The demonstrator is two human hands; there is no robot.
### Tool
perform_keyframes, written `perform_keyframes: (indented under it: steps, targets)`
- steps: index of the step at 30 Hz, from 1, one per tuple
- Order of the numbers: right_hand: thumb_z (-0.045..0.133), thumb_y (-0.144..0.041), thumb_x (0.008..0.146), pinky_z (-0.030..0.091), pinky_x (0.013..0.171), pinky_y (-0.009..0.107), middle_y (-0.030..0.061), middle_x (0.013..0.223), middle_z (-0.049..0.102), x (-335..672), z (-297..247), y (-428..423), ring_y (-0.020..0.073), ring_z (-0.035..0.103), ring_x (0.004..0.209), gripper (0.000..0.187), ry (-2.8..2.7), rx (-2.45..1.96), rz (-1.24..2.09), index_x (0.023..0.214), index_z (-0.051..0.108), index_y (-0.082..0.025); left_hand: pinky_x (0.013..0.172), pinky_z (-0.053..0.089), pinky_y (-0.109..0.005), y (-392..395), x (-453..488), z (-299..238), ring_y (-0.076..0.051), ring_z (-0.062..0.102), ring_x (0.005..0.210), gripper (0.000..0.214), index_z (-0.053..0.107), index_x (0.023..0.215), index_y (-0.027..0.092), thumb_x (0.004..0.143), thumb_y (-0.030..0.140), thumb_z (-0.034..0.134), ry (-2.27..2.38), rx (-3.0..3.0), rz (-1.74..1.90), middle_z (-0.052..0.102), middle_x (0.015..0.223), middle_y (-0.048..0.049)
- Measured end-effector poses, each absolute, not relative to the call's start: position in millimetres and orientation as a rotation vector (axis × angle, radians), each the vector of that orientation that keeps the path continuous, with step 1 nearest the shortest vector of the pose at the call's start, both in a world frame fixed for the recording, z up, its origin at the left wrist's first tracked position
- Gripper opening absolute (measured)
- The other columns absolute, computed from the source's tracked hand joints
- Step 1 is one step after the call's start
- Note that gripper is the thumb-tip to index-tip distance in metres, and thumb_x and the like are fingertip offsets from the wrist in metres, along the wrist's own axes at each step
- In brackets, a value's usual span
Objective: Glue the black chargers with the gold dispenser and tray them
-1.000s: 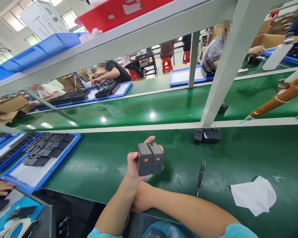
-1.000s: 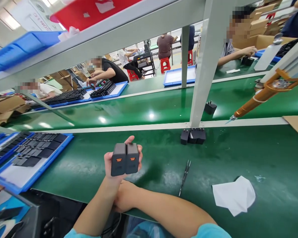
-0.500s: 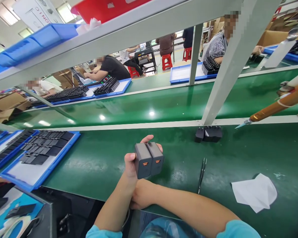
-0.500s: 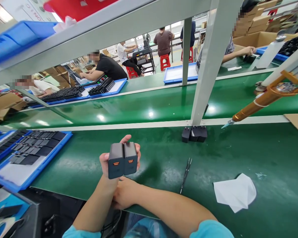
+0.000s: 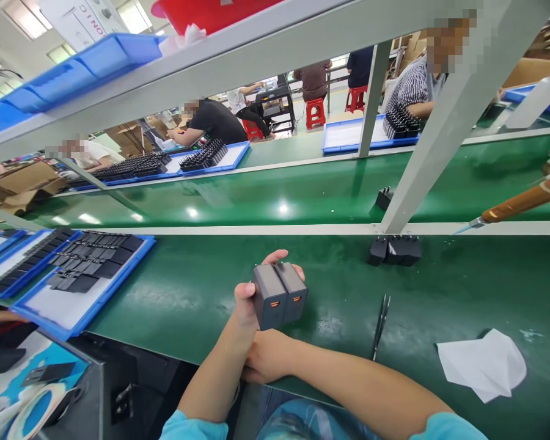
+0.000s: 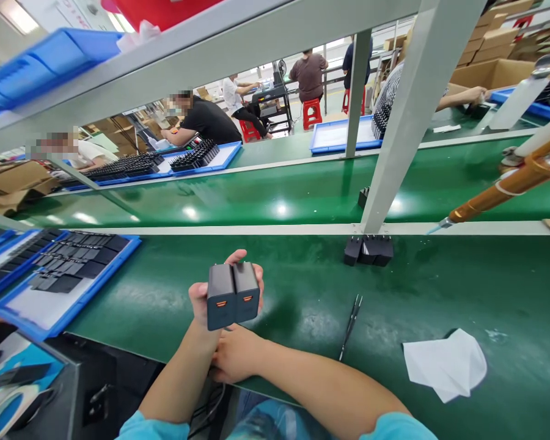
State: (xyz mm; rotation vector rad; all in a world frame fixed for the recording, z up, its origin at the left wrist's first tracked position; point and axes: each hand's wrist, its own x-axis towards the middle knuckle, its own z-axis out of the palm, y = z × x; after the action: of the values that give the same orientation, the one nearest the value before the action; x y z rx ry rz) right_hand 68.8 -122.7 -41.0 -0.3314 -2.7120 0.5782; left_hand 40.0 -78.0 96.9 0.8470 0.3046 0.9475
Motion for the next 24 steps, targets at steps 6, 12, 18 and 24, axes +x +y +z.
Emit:
perform_keyframes:
  steps: [6,12,18,24]
  targets:
    - [0.047,-0.037,0.089,0.04,0.104,0.042,0.0095,0.13,0.055,84,-29,-127,0.0226,0.047,0.124,0.039,-2.694,-0.315,0.636,0.122,0.057,-0.017,0.077,0.05,-0.035,-79,12,86,-0.023,0.06,0.087,0.063,0.054,0.122,0.022,0.066,0.049,0.065,0.463,0.946,1.04,0.061,0.102,-0.0098]
    - [0.039,-0.034,0.094,0.025,0.119,0.05,0.0061,0.148,0.038,96,-5,-125,0.0242,0.032,0.14,0.043,-2.806,-0.39,0.835,0.134,0.049,-0.023,0.069,0.051,-0.026,-49,-129,46,-0.016,0.059,0.081,0.055,0.045,0.13,0.023,0.078,0.038,0.055,1.388,1.093,1.271,0.057,0.099,-0.0055]
    - [0.04,-0.028,0.094,0.049,0.103,0.046,0.0,0.137,0.052,88,-7,-117,0.0217,0.052,0.126,0.035,-2.797,-0.319,0.488,0.126,0.055,-0.027,0.094,0.046,-0.043,-31,-345,66,-0.026,0.054,0.108,0.062,0.035,0.136,0.015,0.079,0.029,0.053,2.423,1.161,1.256,0.051,0.122,-0.0139]
    - [0.056,-0.037,0.088,0.059,0.082,0.028,-0.0063,0.114,0.067,77,-33,-110,0.0149,0.067,0.101,0.018,-2.57,-0.208,0.053,0.101,0.066,-0.028,0.108,0.031,-0.051,-13,-487,82,-0.035,0.044,0.124,0.066,0.042,0.133,0.008,0.072,0.027,0.062,2.717,1.258,0.954,0.048,0.129,-0.0209]
